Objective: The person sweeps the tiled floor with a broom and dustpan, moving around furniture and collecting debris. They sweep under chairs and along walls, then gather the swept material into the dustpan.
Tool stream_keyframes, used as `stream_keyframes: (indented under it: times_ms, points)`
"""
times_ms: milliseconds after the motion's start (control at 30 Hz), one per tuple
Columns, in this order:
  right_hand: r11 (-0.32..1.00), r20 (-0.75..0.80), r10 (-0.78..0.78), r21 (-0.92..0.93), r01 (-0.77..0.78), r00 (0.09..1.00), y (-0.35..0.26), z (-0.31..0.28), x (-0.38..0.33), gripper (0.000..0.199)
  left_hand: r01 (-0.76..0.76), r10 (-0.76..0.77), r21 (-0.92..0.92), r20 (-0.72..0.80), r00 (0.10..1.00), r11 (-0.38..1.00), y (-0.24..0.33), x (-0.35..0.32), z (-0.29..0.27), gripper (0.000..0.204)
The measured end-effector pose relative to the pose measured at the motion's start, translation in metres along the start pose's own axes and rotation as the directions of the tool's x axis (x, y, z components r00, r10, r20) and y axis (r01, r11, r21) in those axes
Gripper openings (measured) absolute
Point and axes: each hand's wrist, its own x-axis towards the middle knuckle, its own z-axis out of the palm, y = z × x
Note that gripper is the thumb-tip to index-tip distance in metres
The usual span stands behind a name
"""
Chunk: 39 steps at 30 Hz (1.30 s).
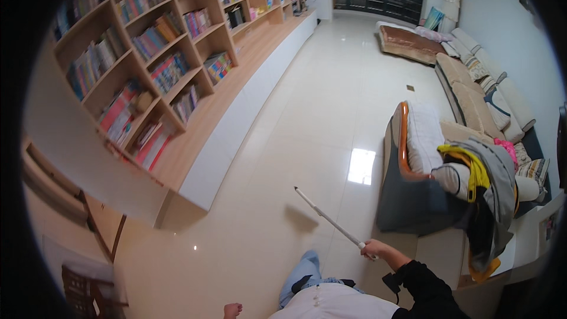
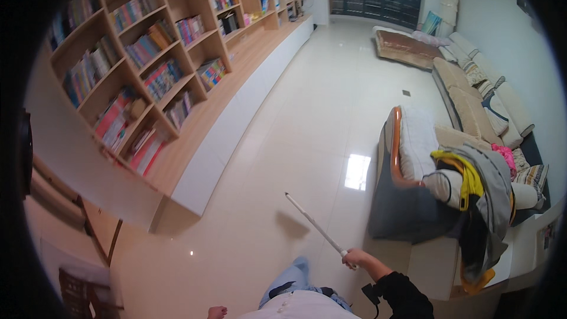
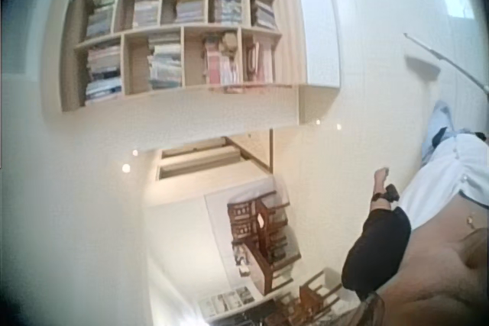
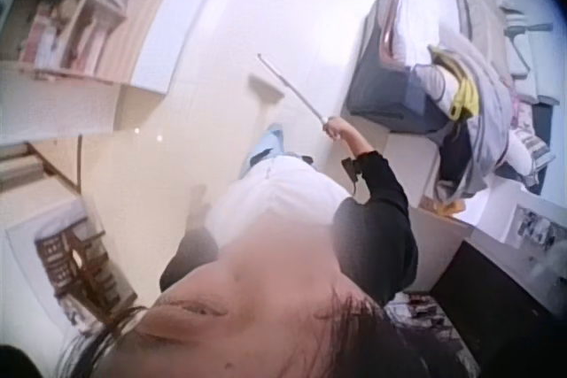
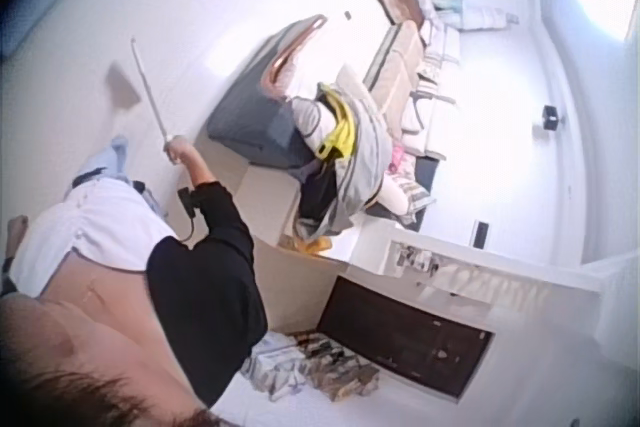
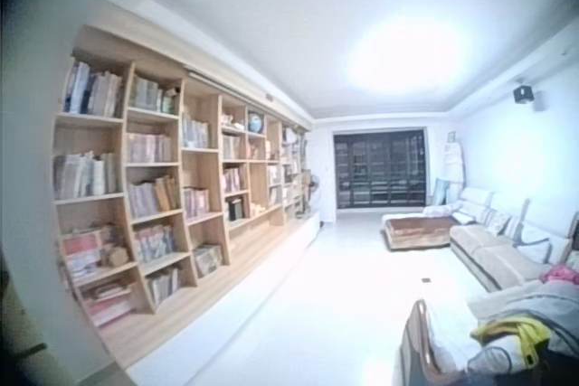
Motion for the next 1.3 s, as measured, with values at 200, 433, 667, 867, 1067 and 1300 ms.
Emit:
stream_keyframes:
  times_ms: [200,433,667,867,1067,1300]
  points:
    - [0.938,-0.029,0.068,0.343,-0.054,0.997,-0.082,-0.100,0.031,0.007,-0.331,0.329,-0.084,-0.037,0.944,0.940,0.296,0.079,-0.026,0.018]
    - [0.787,-0.055,0.143,0.611,-0.080,0.988,-0.171,-0.234,0.105,0.004,-0.685,0.691,-0.115,0.023,0.722,0.719,0.611,0.118,0.028,0.021]
    - [0.742,0.014,0.113,0.664,-0.094,0.994,-0.335,-0.392,0.206,0.004,-0.366,0.383,-0.126,0.153,0.911,0.922,0.718,0.142,0.063,0.020]
    - [0.472,0.148,0.014,0.871,-0.137,0.989,-0.459,-0.513,0.331,0.008,0.110,-0.056,-0.532,0.117,0.992,0.840,0.752,0.207,0.075,0.017]
    - [0.364,0.178,-0.027,0.918,-0.156,0.984,-0.556,-0.622,0.433,0.008,-0.327,0.302,0.043,0.293,0.907,0.944,0.945,0.323,0.049,0.013]
    - [0.336,0.153,-0.147,0.937,-0.096,0.977,-0.656,-0.762,0.497,0.011,-0.521,0.529,-0.252,-0.040,0.847,0.815,1.412,0.367,0.072,0.018]
